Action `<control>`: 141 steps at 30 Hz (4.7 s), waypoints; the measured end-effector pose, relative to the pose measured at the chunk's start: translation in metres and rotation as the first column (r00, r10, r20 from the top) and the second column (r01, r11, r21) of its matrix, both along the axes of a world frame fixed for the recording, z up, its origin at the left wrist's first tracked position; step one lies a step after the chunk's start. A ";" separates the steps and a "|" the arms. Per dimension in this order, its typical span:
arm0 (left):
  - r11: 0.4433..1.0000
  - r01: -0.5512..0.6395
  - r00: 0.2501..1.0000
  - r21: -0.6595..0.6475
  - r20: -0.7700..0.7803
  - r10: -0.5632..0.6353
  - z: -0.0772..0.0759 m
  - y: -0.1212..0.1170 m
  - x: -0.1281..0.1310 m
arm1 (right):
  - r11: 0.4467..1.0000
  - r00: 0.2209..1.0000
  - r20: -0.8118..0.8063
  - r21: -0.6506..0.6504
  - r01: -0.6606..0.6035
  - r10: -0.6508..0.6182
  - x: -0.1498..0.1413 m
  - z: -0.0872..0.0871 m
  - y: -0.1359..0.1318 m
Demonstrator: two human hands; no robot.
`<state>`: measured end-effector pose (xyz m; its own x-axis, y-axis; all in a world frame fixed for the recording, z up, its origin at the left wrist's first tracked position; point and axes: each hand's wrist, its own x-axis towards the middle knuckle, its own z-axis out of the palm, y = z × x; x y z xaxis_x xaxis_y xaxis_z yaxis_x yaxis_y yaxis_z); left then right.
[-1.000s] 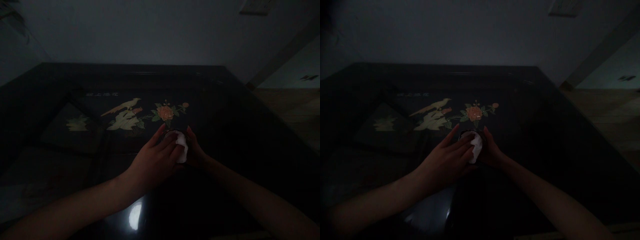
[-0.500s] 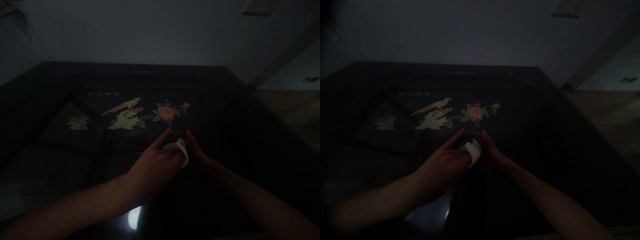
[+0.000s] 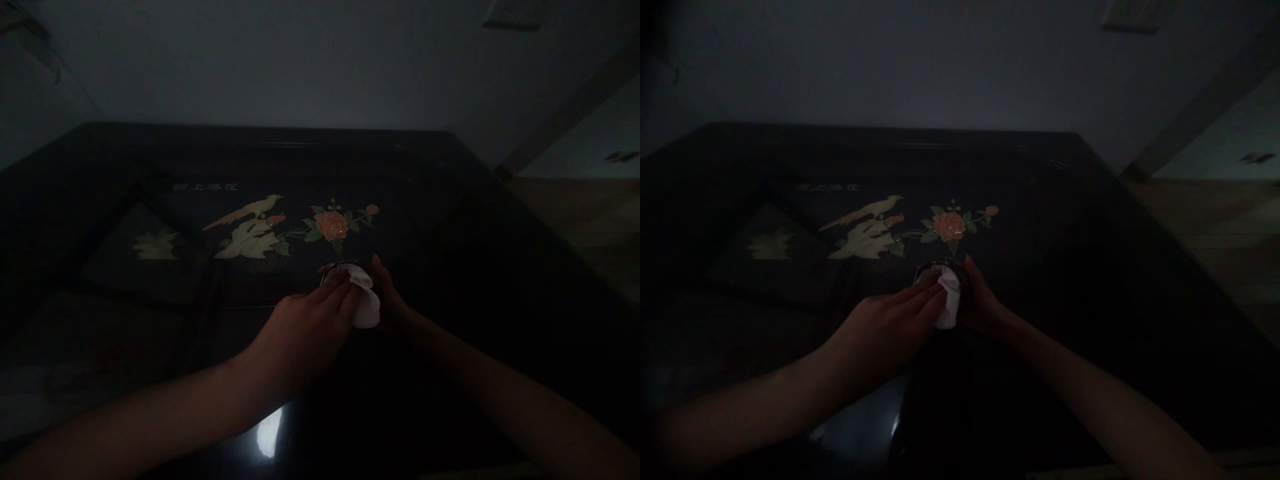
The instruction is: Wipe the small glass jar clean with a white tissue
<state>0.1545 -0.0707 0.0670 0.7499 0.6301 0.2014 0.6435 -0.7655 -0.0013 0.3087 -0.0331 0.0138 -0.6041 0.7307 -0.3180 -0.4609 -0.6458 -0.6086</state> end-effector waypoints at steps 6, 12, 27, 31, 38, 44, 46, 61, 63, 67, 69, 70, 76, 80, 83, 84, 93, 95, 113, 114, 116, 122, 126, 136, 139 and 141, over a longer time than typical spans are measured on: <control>0.979 0.078 0.997 -0.190 0.003 -0.079 0.005 0.000 0.002 | 1.000 1.000 0.019 0.026 0.000 0.000 0.005 -0.005 0.001; 0.992 0.091 0.995 -0.081 -0.036 -0.094 -0.001 0.003 0.003 | 0.999 1.000 -0.012 -0.036 -0.018 0.018 0.007 -0.018 0.001; 0.984 0.086 0.981 -0.153 -0.161 -0.111 0.020 -0.003 0.002 | 0.980 0.993 0.040 0.161 -0.115 0.110 0.006 -0.010 -0.002; 0.954 0.082 0.992 -0.288 -0.064 -0.105 0.016 0.000 0.004 | 0.978 0.996 0.029 0.185 -0.092 0.088 0.010 -0.010 -0.002; 0.997 0.056 0.998 -0.062 -0.016 -0.058 0.003 -0.003 0.004 | 0.999 0.999 0.002 0.017 -0.051 0.051 0.006 -0.013 0.000; 0.993 -0.093 0.988 0.071 -0.120 0.101 0.000 -0.008 0.004 | 0.999 0.998 -0.027 0.011 -0.051 0.051 -0.001 -0.005 0.001; 0.991 -0.111 0.981 0.076 -0.151 0.122 0.004 -0.009 0.005 | 0.998 0.998 -0.030 0.023 -0.058 0.059 -0.002 -0.004 0.001; 0.952 0.046 0.999 -0.304 0.027 -0.039 0.007 0.006 0.003 | 0.986 0.995 0.093 0.165 -0.038 0.023 0.010 -0.008 0.002; 0.954 0.052 0.999 -0.296 0.016 -0.049 0.009 0.005 0.002 | 0.993 0.996 0.084 0.115 -0.030 0.021 0.010 -0.013 0.002; 0.982 0.037 0.998 -0.183 -0.040 -0.045 0.008 0.007 0.001 | 0.999 0.999 0.032 0.031 -0.011 0.010 0.006 -0.019 0.001; 0.995 -0.009 0.999 -0.098 -0.054 0.004 0.005 0.006 0.001 | 1.000 1.000 0.019 0.010 -0.019 0.018 0.003 -0.016 0.001; 0.997 -0.037 0.998 -0.062 -0.059 0.033 0.004 0.005 0.002 | 1.000 1.000 0.018 0.007 -0.024 0.024 0.002 -0.014 0.001; 0.990 -0.110 0.986 0.083 -0.113 0.119 0.003 -0.006 0.004 | 0.996 0.999 0.015 0.085 -0.029 0.028 0.000 -0.005 -0.001; 0.998 -0.060 0.986 -0.010 -0.159 0.058 0.011 -0.007 0.004 | 0.986 0.996 0.047 0.146 -0.075 0.069 0.000 -0.005 -0.002; 0.993 0.021 0.992 -0.118 -0.121 -0.036 0.012 -0.005 0.004 | 0.975 0.993 0.072 0.197 -0.104 0.091 0.002 -0.006 -0.002; 0.989 0.043 0.994 -0.144 -0.096 -0.057 0.011 -0.004 0.004 | 0.972 0.993 0.077 0.212 -0.102 0.087 0.002 -0.006 -0.002; 0.986 0.069 0.992 -0.152 0.113 -0.052 -0.001 -0.007 0.007 | 0.981 0.996 0.072 0.184 -0.067 0.055 0.008 -0.009 -0.002; 0.993 0.052 0.996 -0.105 0.073 -0.045 -0.001 -0.007 0.008 | 0.988 0.995 0.074 0.135 -0.072 0.062 0.009 -0.010 0.000; 0.996 -0.067 0.989 0.057 -0.128 0.074 0.007 -0.011 0.009 | 0.981 0.993 0.083 0.166 -0.101 0.088 0.002 -0.005 -0.001; 0.998 -0.047 0.991 0.043 -0.120 0.052 0.007 -0.011 0.009 | 0.978 0.992 0.089 0.183 -0.099 0.084 0.003 -0.006 -0.001; 1.000 -0.012 0.996 0.010 -0.093 0.013 0.006 -0.010 0.009 | 0.975 0.993 0.090 0.203 -0.089 0.072 0.005 -0.008 -0.002; 0.992 0.074 0.994 -0.102 0.085 -0.065 -0.003 -0.004 0.009 | 0.977 0.996 0.080 0.205 -0.057 0.041 0.007 -0.007 -0.002; 0.996 0.060 0.991 -0.073 0.123 -0.050 -0.009 -0.005 0.011 | 0.983 0.997 0.079 0.180 -0.026 0.012 0.009 -0.006 0.002; 0.988 -0.112 0.991 0.105 -0.056 0.119 -0.012 -0.006 0.008 | 0.998 0.998 -0.017 0.013 -0.061 0.061 0.004 -0.008 0.004; 0.984 -0.131 0.987 0.123 -0.074 0.140 -0.007 -0.007 0.007 | 0.998 0.998 -0.022 0.019 -0.053 0.053 0.002 -0.005 0.003; 0.987 -0.115 0.988 0.108 -0.095 0.126 -0.003 -0.008 0.007 | 0.998 0.998 -0.015 0.021 -0.059 0.060 0.001 -0.004 0.002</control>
<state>0.1613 -0.0783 0.0640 0.6894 0.6972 0.1965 0.7237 -0.6747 -0.1453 0.3098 -0.0310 0.0095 -0.6516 0.6996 -0.2933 -0.4318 -0.6600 -0.6148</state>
